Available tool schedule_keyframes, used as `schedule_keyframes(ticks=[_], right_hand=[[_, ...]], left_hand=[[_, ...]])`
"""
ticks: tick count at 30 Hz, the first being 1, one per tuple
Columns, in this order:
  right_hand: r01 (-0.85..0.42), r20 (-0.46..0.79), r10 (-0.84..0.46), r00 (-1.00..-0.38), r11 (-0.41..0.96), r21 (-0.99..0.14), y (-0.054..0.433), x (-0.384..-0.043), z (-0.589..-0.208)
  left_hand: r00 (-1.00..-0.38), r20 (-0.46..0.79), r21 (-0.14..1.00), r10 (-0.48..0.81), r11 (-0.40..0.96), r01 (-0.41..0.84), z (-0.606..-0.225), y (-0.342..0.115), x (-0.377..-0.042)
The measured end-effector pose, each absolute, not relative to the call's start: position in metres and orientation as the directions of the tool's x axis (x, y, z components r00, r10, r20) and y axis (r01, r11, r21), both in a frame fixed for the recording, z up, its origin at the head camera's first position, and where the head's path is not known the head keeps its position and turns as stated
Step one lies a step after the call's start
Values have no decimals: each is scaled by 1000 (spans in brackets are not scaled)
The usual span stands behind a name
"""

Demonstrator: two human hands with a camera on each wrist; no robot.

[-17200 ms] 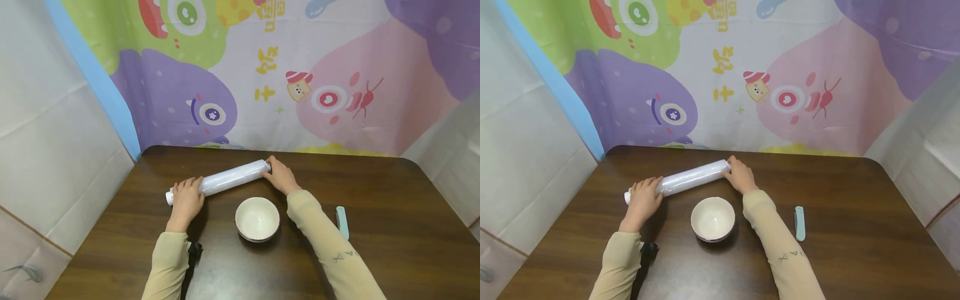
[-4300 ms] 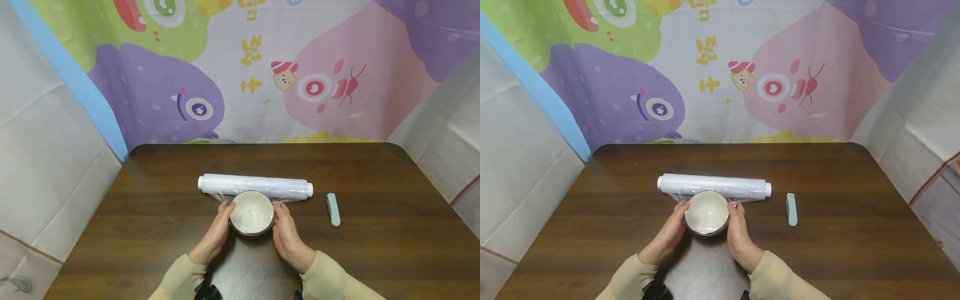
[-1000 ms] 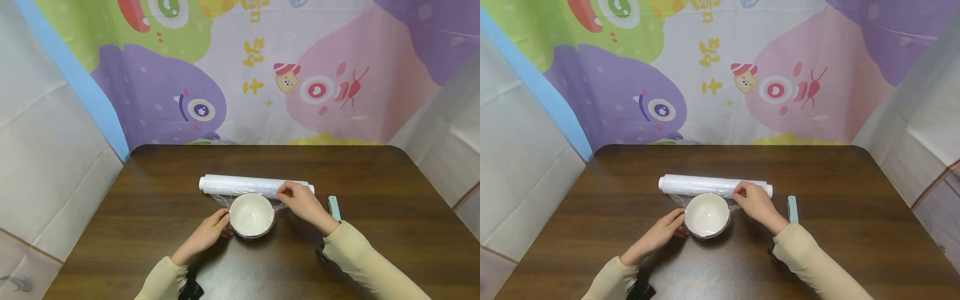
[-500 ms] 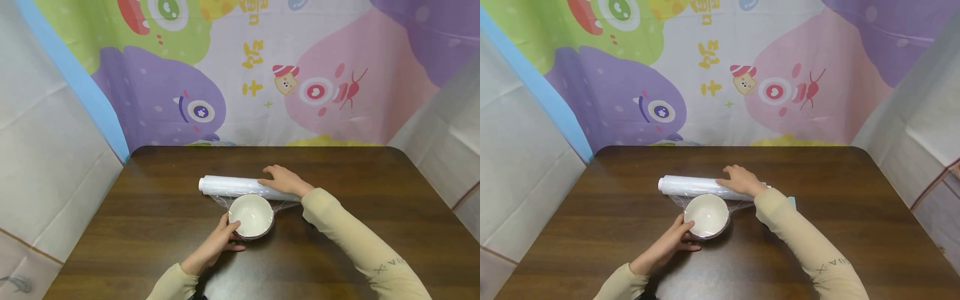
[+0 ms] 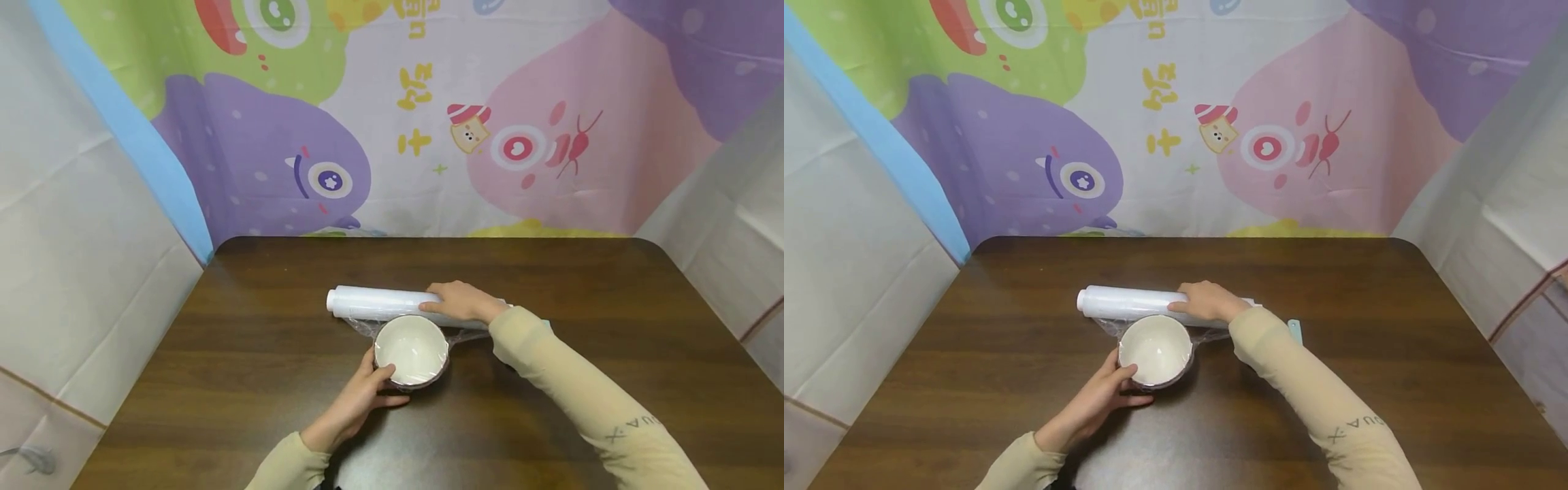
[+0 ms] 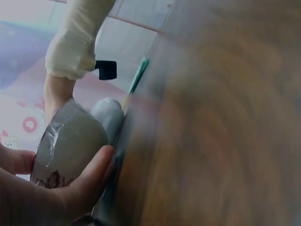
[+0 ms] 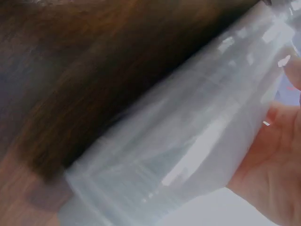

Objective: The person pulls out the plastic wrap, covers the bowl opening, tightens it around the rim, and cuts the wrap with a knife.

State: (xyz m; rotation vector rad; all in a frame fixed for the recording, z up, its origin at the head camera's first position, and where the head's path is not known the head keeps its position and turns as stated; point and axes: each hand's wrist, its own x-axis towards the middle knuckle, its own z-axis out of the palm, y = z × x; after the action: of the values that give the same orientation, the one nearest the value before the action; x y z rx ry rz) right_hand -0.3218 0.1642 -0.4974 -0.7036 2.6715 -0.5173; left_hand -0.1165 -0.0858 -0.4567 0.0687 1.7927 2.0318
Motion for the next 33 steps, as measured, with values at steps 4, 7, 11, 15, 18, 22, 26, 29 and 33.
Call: schedule_keyframes(ticks=[4,7,11,15,18,22,26,29,33], right_hand=[[-375,-242,-504,-829,822,-429,171,-322,-497],[-368,-243,-496,-833,826,-427,177,-321,-497],[-366,-235,-486,-842,834,-414,184,-320,-500],[-349,-260,-467,-845,851,-392,192,-318,-500],[-342,-287,-458,-841,862,-375,198,-316,-499],[-335,-311,-450,-837,871,-358,205,-314,-498],[-318,-334,-438,-835,878,-357,211,-313,-498],[-306,-347,-432,-832,880,-363,214,-310,-497],[-305,-348,-425,-835,886,-349,216,-306,-494]], left_hand=[[-902,-234,961,362,-54,-271,-455,-91,-119],[-898,-232,963,373,-40,-266,-454,-93,-120],[-899,-225,968,375,-19,-250,-454,-95,-123],[-905,-212,975,369,14,-222,-453,-98,-126],[-906,-202,978,373,34,-204,-453,-100,-129],[-906,-194,981,377,63,-184,-451,-105,-133],[-905,-190,982,381,82,-172,-449,-108,-136],[-905,-187,982,382,93,-164,-447,-108,-138],[-910,-182,983,374,107,-152,-446,-108,-141]])
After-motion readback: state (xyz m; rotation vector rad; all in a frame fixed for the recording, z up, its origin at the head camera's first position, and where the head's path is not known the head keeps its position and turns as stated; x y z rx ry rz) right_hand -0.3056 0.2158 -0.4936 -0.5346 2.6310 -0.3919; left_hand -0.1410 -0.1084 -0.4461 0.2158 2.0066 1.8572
